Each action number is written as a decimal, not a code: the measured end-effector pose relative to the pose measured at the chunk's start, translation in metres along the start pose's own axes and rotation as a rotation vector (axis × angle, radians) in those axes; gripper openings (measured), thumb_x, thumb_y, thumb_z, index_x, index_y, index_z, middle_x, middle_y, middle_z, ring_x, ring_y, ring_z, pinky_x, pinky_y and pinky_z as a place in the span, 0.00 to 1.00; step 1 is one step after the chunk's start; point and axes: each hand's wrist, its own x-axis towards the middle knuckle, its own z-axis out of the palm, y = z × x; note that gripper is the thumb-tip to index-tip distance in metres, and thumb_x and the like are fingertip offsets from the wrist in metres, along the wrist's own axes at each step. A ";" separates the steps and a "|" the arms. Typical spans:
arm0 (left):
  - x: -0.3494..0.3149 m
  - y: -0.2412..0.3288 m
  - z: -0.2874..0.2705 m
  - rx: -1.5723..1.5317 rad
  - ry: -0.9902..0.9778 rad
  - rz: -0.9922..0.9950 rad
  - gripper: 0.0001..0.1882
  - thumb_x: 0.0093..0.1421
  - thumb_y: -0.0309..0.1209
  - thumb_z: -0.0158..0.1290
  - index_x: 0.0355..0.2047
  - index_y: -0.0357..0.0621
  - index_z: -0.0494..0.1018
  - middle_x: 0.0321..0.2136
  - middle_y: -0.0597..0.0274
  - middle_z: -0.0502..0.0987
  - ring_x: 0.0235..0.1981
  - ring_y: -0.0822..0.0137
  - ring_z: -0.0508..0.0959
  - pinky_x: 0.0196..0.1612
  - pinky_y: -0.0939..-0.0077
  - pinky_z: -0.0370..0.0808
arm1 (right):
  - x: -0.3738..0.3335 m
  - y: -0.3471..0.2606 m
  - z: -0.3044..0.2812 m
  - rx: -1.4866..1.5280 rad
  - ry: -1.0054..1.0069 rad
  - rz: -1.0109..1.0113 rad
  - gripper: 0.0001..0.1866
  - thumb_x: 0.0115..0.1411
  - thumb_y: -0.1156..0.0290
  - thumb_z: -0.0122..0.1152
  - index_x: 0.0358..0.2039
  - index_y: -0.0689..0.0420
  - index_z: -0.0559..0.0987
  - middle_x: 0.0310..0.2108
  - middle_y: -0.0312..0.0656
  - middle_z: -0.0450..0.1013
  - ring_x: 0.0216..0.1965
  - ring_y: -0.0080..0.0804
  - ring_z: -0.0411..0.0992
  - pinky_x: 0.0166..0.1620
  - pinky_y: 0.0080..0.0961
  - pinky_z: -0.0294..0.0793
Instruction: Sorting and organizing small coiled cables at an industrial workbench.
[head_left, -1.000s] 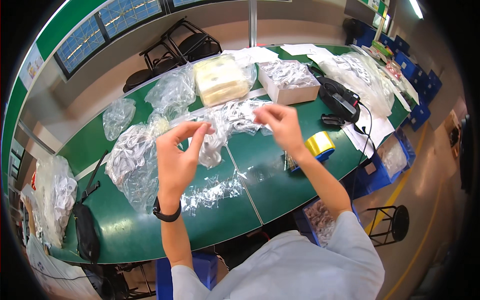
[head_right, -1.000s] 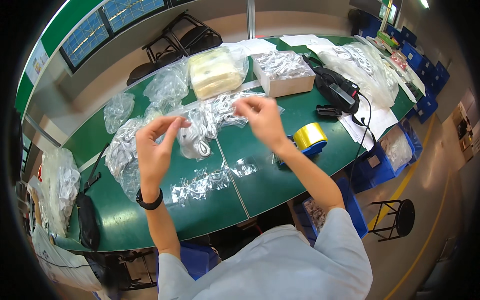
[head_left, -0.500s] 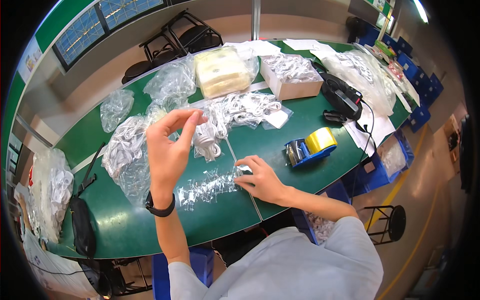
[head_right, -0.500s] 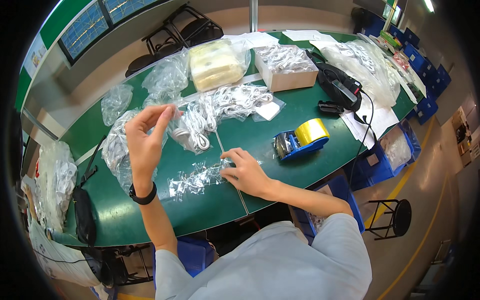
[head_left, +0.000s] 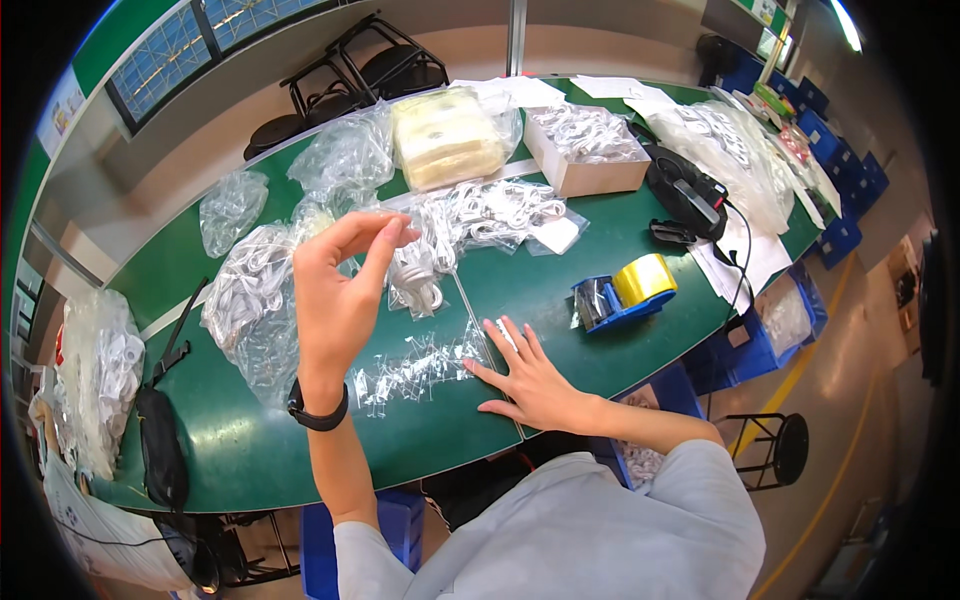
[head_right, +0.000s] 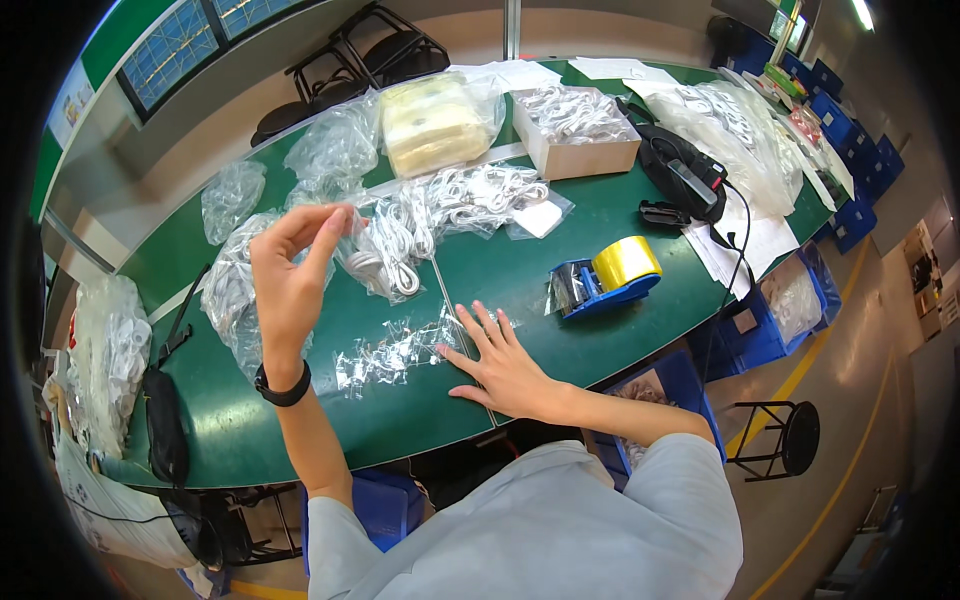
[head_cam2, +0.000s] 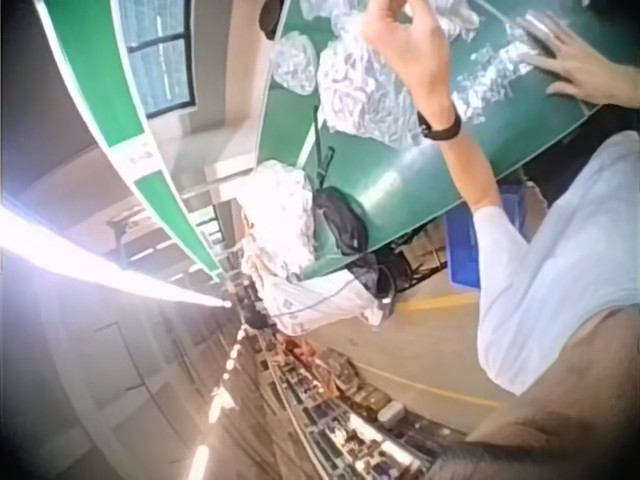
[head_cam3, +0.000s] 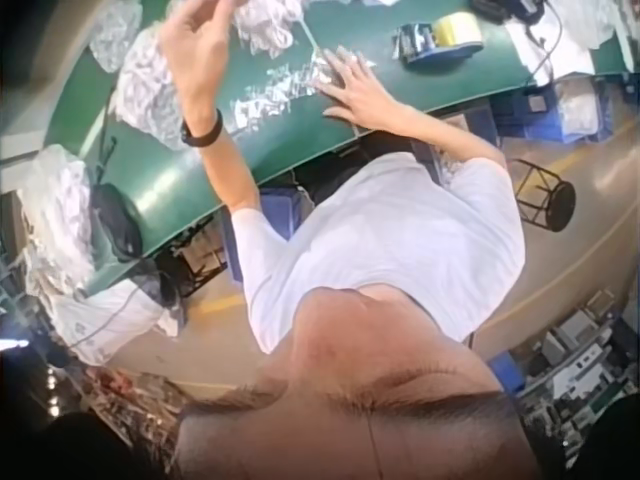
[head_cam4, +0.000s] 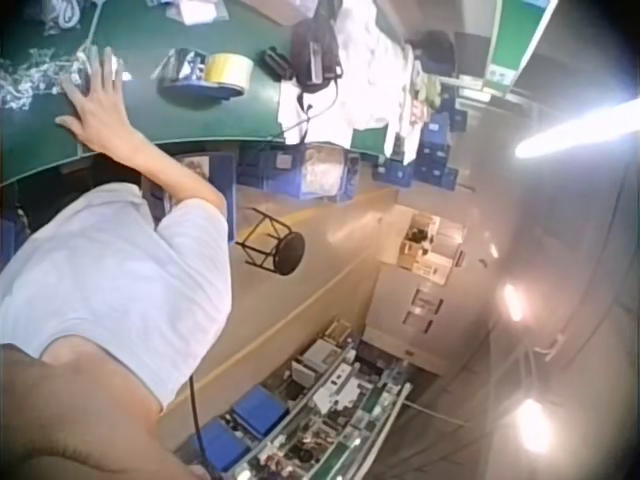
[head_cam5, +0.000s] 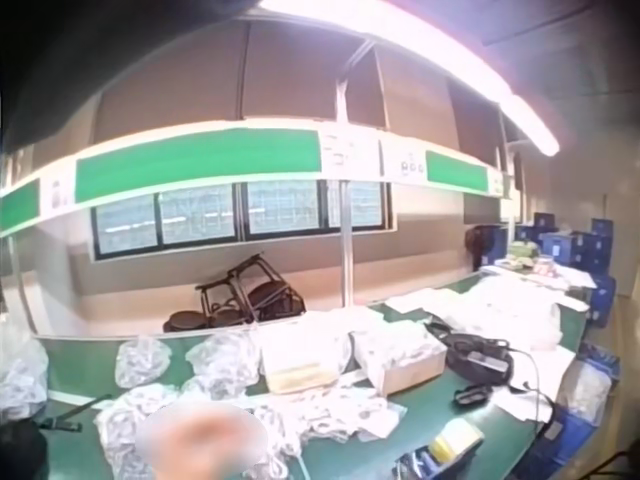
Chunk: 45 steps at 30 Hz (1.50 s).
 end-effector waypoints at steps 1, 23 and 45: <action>0.000 0.000 0.001 -0.001 0.000 -0.001 0.08 0.64 0.25 0.55 0.37 0.31 0.80 0.32 0.54 0.85 0.37 0.69 0.84 0.43 0.79 0.76 | -0.001 0.001 0.000 0.000 -0.001 0.000 0.35 0.61 0.51 0.63 0.66 0.45 0.66 0.71 0.62 0.43 0.70 0.68 0.43 0.67 0.66 0.47; 0.000 0.000 -0.001 -0.009 -0.025 -0.047 0.09 0.65 0.24 0.54 0.39 0.30 0.79 0.33 0.56 0.84 0.37 0.71 0.82 0.46 0.79 0.75 | 0.004 0.016 -0.011 0.144 0.037 0.081 0.33 0.63 0.54 0.61 0.66 0.51 0.66 0.72 0.59 0.42 0.73 0.63 0.38 0.69 0.63 0.40; -0.001 -0.003 0.001 -0.001 -0.030 0.010 0.08 0.64 0.25 0.56 0.38 0.31 0.80 0.33 0.56 0.85 0.37 0.70 0.84 0.42 0.79 0.77 | 0.010 0.012 -0.018 0.039 0.100 0.059 0.32 0.60 0.52 0.65 0.61 0.52 0.70 0.71 0.60 0.44 0.72 0.64 0.41 0.69 0.64 0.41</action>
